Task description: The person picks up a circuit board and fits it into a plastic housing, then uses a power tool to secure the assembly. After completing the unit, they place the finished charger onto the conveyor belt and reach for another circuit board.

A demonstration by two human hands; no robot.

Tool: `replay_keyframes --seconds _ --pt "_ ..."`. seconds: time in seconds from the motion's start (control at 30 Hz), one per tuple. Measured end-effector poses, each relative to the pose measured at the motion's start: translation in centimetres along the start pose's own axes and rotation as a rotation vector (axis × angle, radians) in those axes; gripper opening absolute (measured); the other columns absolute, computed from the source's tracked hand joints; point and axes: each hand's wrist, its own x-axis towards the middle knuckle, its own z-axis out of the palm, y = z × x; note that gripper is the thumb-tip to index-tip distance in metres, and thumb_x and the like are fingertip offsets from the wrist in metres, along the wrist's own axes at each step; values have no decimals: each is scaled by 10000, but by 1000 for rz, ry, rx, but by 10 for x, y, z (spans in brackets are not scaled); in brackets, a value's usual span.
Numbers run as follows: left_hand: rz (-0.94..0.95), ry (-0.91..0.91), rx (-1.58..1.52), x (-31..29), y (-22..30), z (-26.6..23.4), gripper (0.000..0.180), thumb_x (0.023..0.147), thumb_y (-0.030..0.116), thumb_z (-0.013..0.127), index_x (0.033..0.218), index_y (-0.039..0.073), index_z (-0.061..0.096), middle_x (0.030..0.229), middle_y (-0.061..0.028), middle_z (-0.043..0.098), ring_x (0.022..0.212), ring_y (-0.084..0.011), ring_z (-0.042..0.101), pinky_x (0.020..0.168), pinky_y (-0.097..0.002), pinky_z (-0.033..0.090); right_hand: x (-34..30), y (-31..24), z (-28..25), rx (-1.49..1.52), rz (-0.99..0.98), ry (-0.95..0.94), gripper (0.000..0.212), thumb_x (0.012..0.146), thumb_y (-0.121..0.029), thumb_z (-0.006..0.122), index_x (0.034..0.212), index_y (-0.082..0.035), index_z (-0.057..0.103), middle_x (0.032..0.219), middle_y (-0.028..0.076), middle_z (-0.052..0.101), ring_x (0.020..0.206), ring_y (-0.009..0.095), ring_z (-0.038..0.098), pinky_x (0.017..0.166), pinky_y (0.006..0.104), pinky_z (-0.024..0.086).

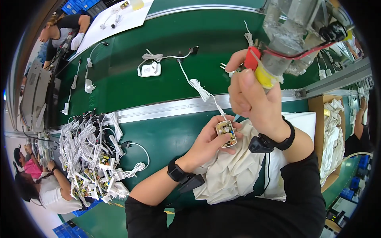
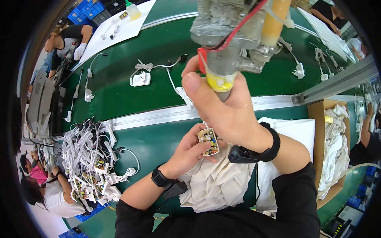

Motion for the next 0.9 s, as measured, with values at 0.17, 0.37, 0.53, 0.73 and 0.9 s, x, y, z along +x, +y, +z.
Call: replay_keyframes --seconds 0.17,0.37,0.53,0.73,0.9 --pt "-13 -27 21 5 -2 1 367 908 54 463 1254 88 345 1277 -90 458 1100 -178 527 764 -308 544 -3 9 -3 -5 4 -22 387 917 -383 485 1030 -26 389 523 -31 355 424 29 291 383 202 232" --pt "-7 -44 27 5 1 2 366 907 56 472 1250 109 356 1273 -84 470 1101 -183 531 764 -304 543 -3 14 -8 -19 6 -37 409 914 -394 486 1042 -22 375 521 -28 359 424 30 303 393 201 243" --pt "7 -67 32 4 1 0 377 908 57 469 1262 102 350 1265 -86 477 1102 -187 536 758 -302 544 -1 8 -8 -32 7 -77 424 917 -410 475 1064 -27 368 518 -25 357 419 32 301 394 203 240" --pt "-17 42 -24 9 -1 -6 389 904 39 445 1281 67 354 1173 -77 511 1057 -176 558 731 -303 557 -4 2 -6 -8 63 -76 441 918 -432 464 1082 -36 361 511 -23 346 413 34 285 385 209 225" --pt "8 95 -154 11 3 -13 381 902 36 430 1278 44 369 1109 -68 524 987 -152 580 714 -306 566 -6 9 -8 29 48 -162 417 917 -436 465 1058 -61 352 512 -19 344 414 36 276 390 207 224"
